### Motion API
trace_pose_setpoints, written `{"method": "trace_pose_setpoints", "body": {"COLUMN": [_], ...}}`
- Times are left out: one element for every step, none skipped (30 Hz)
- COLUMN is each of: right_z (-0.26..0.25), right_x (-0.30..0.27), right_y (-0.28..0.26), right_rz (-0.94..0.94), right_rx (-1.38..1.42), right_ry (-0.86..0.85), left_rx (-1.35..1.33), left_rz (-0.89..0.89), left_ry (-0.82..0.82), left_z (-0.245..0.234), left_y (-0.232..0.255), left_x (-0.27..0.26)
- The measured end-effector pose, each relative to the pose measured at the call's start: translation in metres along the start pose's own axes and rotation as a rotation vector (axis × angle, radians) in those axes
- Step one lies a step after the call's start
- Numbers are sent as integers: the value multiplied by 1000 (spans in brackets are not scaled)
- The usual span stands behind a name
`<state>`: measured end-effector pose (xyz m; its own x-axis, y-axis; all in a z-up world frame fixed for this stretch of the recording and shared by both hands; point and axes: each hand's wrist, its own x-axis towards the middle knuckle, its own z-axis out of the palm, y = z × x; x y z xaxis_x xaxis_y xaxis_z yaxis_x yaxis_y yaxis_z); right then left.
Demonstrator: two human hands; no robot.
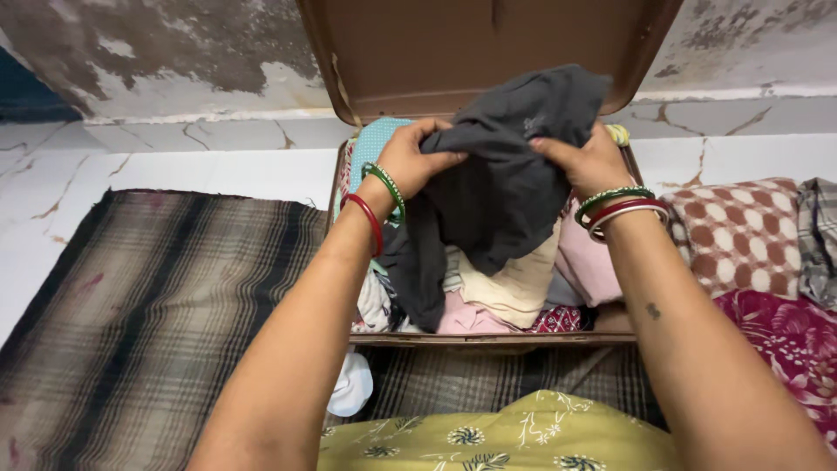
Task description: The person folds clothes including a floral dress and a plaid shirt by hand and places them into a brown suitcase on the floor.
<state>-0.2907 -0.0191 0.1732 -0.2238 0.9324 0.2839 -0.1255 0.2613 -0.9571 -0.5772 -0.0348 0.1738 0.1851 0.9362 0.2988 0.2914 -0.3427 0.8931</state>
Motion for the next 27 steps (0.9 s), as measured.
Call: {"method": "trace_pose_setpoints", "body": {"right_z": [-8, -16, -23, -30, -34, -37, -38, -38, -37, -36, -35, -33, -31, -30, -30, -29, -28, -26, -22, -18, -13, -8, -3, 1, 3, 7, 12], "right_x": [6, 10, 14, 16, 17, 17, 17, 15, 10, 8, 8, 8, 10, 10, 11, 9, 6, 5, 3, 2, 1, -2, -6, -10, -13, -15, -16], "right_y": [5, 10, 13, 15, 16, 14, 10, 6, 1, -3, -6, -6, -6, -4, -4, -3, -4, -7, -11, -18, -26, -35, -43, -51, -58, -62, -65], "right_rz": [-40, -64, -88, -114, -117, -121, -125, -64, -3, 58, 26, -4, -35, -70, -105, -133, -135, -139, -142, -153, -165, -176, -136, -95, -55, -18, 20], "right_rx": [-64, -58, -52, -48, -65, -84, -102, -91, -80, -66, -44, -20, 3, -7, -16, -27, 7, 39, 72, 89, 106, 123, 138, 153, 168, 74, -20], "right_ry": [36, 64, 92, 120, 137, 153, 168, 224, 279, 332, 324, 316, 308, 300, 293, 286, 267, 246, 226, 207, 188, 169, 180, 194, 207, 215, 223], "left_rx": [33, 65, 97, 151, 205, 259, 404, 549, 693, 778, 861, 943, 883, 823, 763, 694, 625, 554, 539, 524, 508, 440, 372, 304, 262, 221, 179], "left_rz": [32, 64, 97, 131, 166, 201, 109, 15, -82, -187, -295, -405, -380, -357, -333, -238, -144, -48, 4, 58, 112, 61, 10, -40, -112, -181, -250], "left_ry": [41, 81, 122, 125, 127, 131, 100, 71, 42, -2, -47, -92, -71, -53, -35, -1, 32, 67, 118, 170, 221, 227, 232, 233, 249, 263, 276], "left_z": [-4, -7, -10, -15, -22, -27, -30, -34, -36, -37, -35, -35, -35, -35, -36, -34, -32, -30, -28, -23, -19, -17, -15, -13, -11, -10, -9], "left_y": [5, 10, 17, 25, 33, 43, 53, 64, 73, 81, 87, 88, 86, 78, 66, 51, 35, 21, 10, 7, 10, 20, 35, 52, 70, 85, 97], "left_x": [0, 1, -1, -3, -6, -10, -13, -18, -23, -26, -29, -30, -31, -32, -32, -29, -24, -21, -19, -18, -20, -24, -30, -37, -42, -46, -48]}}
